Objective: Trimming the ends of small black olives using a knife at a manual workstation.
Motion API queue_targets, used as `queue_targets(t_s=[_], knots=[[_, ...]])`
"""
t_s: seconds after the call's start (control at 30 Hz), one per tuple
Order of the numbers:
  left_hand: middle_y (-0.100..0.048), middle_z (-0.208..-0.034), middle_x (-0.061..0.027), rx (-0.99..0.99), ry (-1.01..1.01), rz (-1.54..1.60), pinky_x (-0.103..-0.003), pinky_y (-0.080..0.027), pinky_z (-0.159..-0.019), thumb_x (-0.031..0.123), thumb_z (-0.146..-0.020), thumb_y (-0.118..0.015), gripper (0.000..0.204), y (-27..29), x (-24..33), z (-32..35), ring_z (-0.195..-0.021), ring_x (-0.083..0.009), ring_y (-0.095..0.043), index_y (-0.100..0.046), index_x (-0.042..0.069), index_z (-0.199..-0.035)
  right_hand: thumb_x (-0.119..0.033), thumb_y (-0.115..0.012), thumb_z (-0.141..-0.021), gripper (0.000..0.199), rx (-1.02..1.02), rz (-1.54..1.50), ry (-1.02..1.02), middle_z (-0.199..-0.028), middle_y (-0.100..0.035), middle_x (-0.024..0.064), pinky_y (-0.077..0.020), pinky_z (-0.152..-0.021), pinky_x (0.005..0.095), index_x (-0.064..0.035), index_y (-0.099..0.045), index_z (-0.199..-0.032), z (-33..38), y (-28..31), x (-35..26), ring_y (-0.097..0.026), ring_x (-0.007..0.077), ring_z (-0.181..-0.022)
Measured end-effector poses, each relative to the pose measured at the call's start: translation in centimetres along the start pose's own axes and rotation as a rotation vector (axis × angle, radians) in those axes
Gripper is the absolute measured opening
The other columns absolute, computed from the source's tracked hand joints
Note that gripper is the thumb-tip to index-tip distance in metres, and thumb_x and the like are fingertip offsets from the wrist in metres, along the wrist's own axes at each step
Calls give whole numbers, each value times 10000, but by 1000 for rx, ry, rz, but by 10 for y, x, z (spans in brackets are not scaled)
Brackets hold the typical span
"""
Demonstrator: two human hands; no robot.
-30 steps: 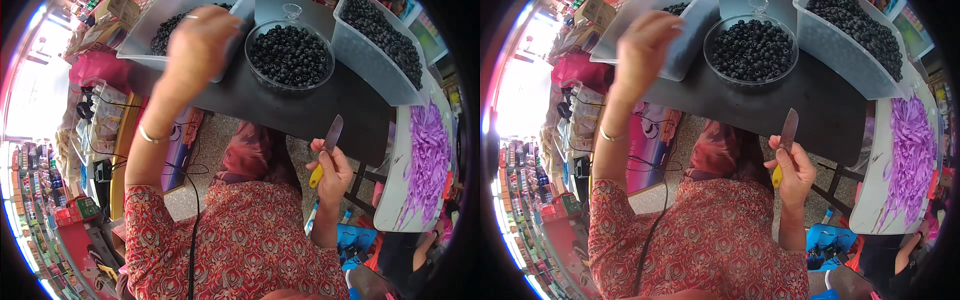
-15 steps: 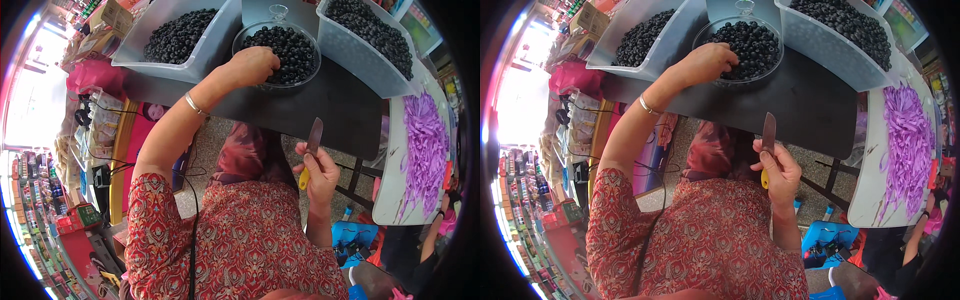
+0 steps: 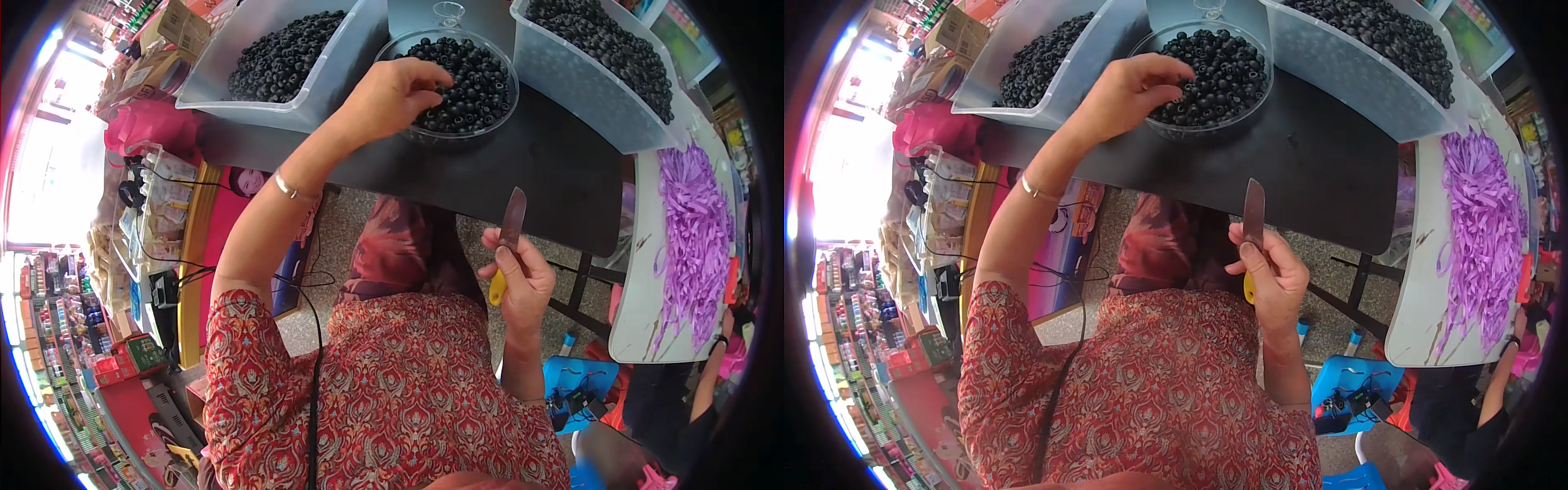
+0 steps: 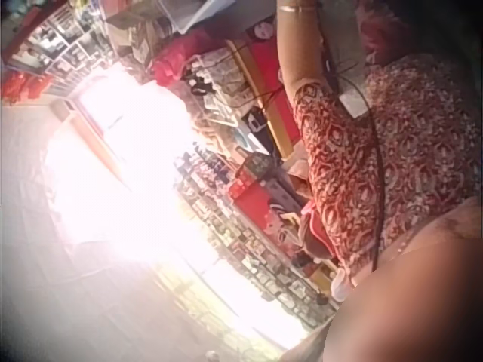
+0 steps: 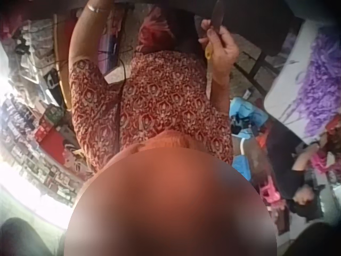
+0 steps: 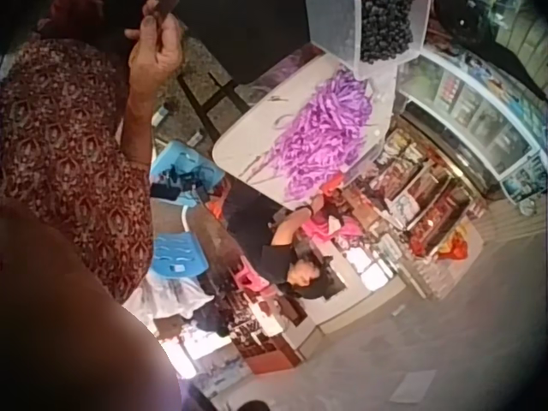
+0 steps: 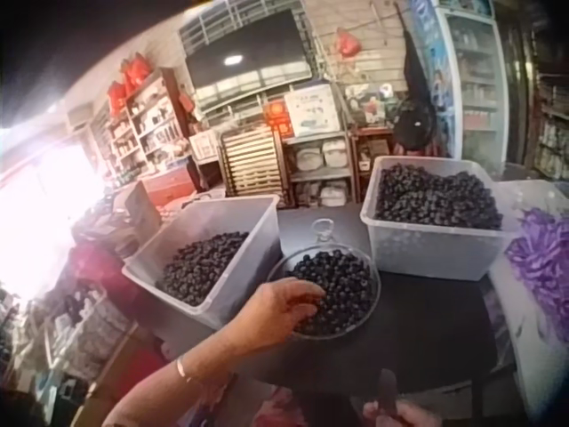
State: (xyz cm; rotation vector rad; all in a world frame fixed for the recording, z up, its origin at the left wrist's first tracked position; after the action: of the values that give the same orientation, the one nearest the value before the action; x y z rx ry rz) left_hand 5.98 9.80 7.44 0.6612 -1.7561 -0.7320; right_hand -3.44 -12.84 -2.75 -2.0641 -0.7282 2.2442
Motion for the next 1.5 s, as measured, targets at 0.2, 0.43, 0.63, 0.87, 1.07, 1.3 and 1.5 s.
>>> queue_targets(t_s=[0.2, 0.43, 0.63, 0.87, 1.07, 1.3, 1.5], knots=[[-645, -929, -117, 2, 341, 1395, -295, -522, -773, 92, -906, -570, 267, -49, 32, 61, -776, -164, -619, -587, -27, -1145, 48, -535, -885, 217, 36, 178, 172, -1112, -596, 158, -573, -630, 234, 70, -603, -1090, -8, -3, -33, -623, 149, -886], [-640, -910, -91, 97, 459, 1836, -313, -530, -811, 53, -884, -597, 281, -105, 31, 105, -844, -169, -630, -580, -22, -1155, 57, -538, -879, 264, -39, 204, 389, -1203, -536, 188, -588, -657, 238, 75, -581, -1140, -13, -35, -63, -618, 149, -882], [-624, -883, -51, 172, 399, 1704, -259, -530, -767, 1, -862, -610, 293, -99, 33, 113, -830, -137, -622, -586, -18, -1154, 50, -554, -874, 250, -90, 218, 285, -1191, -542, 169, -590, -661, 237, 72, -597, -1119, -15, -51, -49, -629, 159, -896], [-639, -898, -50, 233, 365, 1450, -229, -511, -724, 8, -871, -606, 247, -93, 25, 122, -761, -93, -593, -613, -9, -1117, 47, -561, -872, 241, -111, 256, 297, -1171, -554, 160, -581, -646, 223, 65, -608, -1107, -15, -55, -44, -627, 139, -871], [-657, -900, -59, 206, 392, 1434, -220, -508, -700, 27, -873, -612, 209, -101, 24, 125, -737, -89, -588, -632, -11, -1077, 61, -561, -864, 251, -100, 286, 321, -1171, -564, 147, -566, -653, 208, 60, -611, -1110, -15, -54, -50, -626, 127, -859], [-653, -853, -51, 260, 342, 1565, -215, -499, -663, 23, -865, -619, 206, -105, 26, 120, -710, -89, -578, -637, -12, -1067, 59, -568, -858, 257, -106, 341, 345, -1154, -593, 124, -556, -646, 201, 40, -620, -1109, -15, -57, -47, -630, 115, -855], [-646, -839, -38, 277, 380, 1509, -208, -490, -657, 21, -868, -616, 222, -108, 20, 125, -705, -85, -570, -633, -8, -1087, 50, -571, -863, 241, -112, 299, 305, -1147, -592, 125, -556, -623, 200, 44, -621, -1098, -15, -53, -39, -635, 119, -840]])
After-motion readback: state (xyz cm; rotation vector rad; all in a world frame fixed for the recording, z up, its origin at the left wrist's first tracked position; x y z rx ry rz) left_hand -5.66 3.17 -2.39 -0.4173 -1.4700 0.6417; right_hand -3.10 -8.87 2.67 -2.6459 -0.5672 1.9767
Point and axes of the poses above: each hand's wrist, its own z-axis away from the middle knuckle, its own y-axis out of the back of the hand, x = y × z, the point moved 10 cm from there along -z, towards the middle knuckle
